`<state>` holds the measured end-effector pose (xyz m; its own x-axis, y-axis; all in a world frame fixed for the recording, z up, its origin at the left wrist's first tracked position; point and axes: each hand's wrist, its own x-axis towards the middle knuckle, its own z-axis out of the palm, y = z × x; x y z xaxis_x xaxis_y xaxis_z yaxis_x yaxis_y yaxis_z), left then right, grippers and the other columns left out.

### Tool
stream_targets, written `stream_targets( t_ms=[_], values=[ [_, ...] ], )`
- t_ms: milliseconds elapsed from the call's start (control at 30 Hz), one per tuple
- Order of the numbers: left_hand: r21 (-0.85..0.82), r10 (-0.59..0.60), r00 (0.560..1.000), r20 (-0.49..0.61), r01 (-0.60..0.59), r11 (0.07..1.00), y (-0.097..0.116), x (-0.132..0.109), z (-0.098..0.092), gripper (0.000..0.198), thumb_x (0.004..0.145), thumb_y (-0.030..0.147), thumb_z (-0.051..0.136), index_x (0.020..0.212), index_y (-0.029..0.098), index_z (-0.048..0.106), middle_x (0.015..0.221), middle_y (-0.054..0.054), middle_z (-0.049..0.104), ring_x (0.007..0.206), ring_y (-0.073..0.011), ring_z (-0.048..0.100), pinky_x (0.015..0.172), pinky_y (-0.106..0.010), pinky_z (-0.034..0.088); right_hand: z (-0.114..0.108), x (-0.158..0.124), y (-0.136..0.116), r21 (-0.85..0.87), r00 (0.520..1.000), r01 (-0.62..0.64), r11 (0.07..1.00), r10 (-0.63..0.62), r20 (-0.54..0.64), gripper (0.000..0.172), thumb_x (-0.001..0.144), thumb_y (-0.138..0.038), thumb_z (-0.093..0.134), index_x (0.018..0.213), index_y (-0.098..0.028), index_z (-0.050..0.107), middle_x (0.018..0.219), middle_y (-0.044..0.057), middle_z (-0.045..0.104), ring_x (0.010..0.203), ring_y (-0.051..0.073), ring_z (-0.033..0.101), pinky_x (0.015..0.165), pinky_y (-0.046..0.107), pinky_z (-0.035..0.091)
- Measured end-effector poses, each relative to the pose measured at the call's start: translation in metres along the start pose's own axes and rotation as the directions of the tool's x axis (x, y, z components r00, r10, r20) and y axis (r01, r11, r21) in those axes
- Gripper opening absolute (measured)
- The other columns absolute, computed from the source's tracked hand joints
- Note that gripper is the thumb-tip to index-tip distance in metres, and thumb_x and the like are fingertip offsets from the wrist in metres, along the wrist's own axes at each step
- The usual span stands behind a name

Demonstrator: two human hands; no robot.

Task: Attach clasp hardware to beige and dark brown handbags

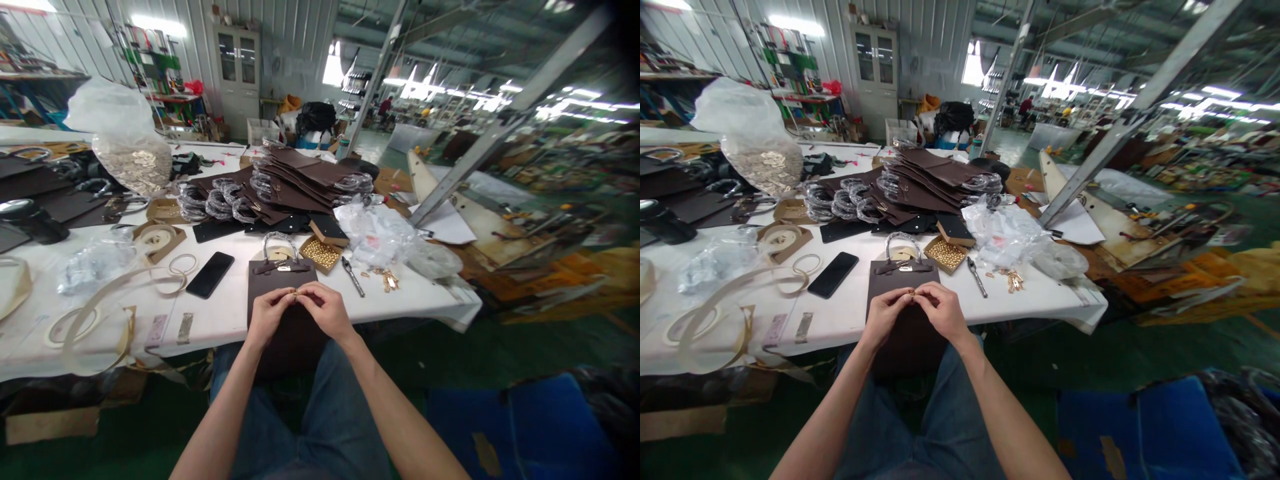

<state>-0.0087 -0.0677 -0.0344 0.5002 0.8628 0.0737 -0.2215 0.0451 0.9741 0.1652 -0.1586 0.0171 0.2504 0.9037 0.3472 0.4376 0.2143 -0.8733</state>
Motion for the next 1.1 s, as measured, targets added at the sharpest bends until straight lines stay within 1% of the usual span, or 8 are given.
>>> stream_targets(
  t_ms=[167,367,600,700,767,867,1000,1100],
  values=[
    [0.086,0.074,0.997,0.022,-0.075,0.993,0.001,-0.001,0.003,0.028,0.098,0.047,0.085,0.111,0.023,0.092,0.11,-0.007,0.086,0.101,-0.0275,0.078,0.097,-0.038,0.062,-0.001,-0.001,0.0,-0.064,1.0,0.021,0.998,-0.02,0.022,0.014,0.109,-0.037,0.074,0.103,-0.025,0.08,0.108,0.008,0.078,0.099,0.026,0.075,0.084,0.037,0.062],
    [0.145,0.131,0.991,0.014,-0.131,0.981,0.001,-0.002,0.008,0.022,0.1,0.044,0.082,0.107,0.025,0.091,0.107,-0.006,0.086,0.1,-0.0265,0.078,0.094,-0.036,0.061,0.001,-0.006,0.003,-0.209,0.991,0.13,0.969,-0.133,-0.002,0.013,0.113,-0.027,0.064,0.104,-0.025,0.074,0.104,0.008,0.075,0.1,0.027,0.072,0.092,0.04,0.058],
    [0.16,0.16,0.987,0.016,-0.16,0.974,0.001,-0.004,0.01,0.018,0.102,0.039,0.08,0.106,0.026,0.091,0.109,-0.005,0.086,0.101,-0.0266,0.078,0.095,-0.037,0.061,0.001,-0.01,0.009,-0.29,0.981,0.191,0.938,-0.189,0.034,0.016,0.116,-0.025,0.058,0.112,-0.026,0.074,0.107,0.008,0.075,0.102,0.027,0.073,0.093,0.04,0.059],
    [0.161,0.176,0.984,-0.001,-0.174,0.971,0.0,-0.004,0.011,0.017,0.103,0.039,0.08,0.107,0.027,0.091,0.109,-0.005,0.086,0.101,-0.0267,0.079,0.095,-0.037,0.061,0.002,-0.013,0.013,-0.251,0.982,0.183,0.95,-0.186,0.013,0.018,0.116,-0.028,0.059,0.113,-0.027,0.076,0.11,0.009,0.076,0.106,0.028,0.074,0.097,0.041,0.061],
    [0.155,0.183,0.983,-0.014,-0.179,0.972,-0.001,-0.005,0.011,0.017,0.103,0.039,0.08,0.107,0.027,0.091,0.11,-0.005,0.086,0.102,-0.0267,0.079,0.096,-0.038,0.062,0.004,-0.015,0.017,-0.164,0.991,0.119,0.979,-0.126,-0.034,0.015,0.115,-0.033,0.064,0.121,-0.028,0.078,0.115,0.009,0.078,0.109,0.028,0.076,0.098,0.042,0.063],
    [0.134,0.187,0.982,-0.006,-0.185,0.974,0.0,-0.005,0.01,0.016,0.103,0.038,0.081,0.109,0.027,0.091,0.113,-0.006,0.086,0.105,-0.027,0.079,0.098,-0.038,0.062,0.006,-0.017,0.02,0.006,0.996,-0.012,1.0,0.012,-0.084,0.032,0.109,-0.039,0.077,0.139,-0.028,0.075,0.122,0.009,0.08,0.105,0.027,0.078,0.091,0.04,0.068],
    [0.116,0.211,0.977,0.025,-0.212,0.97,0.002,-0.007,0.007,0.016,0.104,0.039,0.081,0.11,0.027,0.091,0.113,-0.007,0.086,0.105,-0.0269,0.08,0.098,-0.038,0.062,0.007,-0.017,0.018,0.032,0.998,-0.022,0.999,0.024,-0.055,0.018,0.107,-0.041,0.08,0.115,-0.026,0.083,0.117,0.009,0.079,0.103,0.026,0.077,0.086,0.037,0.066],
    [0.108,0.226,0.973,0.045,-0.23,0.967,0.002,-0.008,0.005,0.016,0.104,0.039,0.081,0.11,0.027,0.091,0.113,-0.007,0.085,0.105,-0.0268,0.079,0.098,-0.038,0.062,0.005,-0.017,0.015,0.043,0.999,-0.011,0.999,0.014,-0.051,0.017,0.105,-0.043,0.083,0.109,-0.026,0.084,0.111,0.008,0.078,0.098,0.026,0.076,0.084,0.036,0.065]
  ],
)
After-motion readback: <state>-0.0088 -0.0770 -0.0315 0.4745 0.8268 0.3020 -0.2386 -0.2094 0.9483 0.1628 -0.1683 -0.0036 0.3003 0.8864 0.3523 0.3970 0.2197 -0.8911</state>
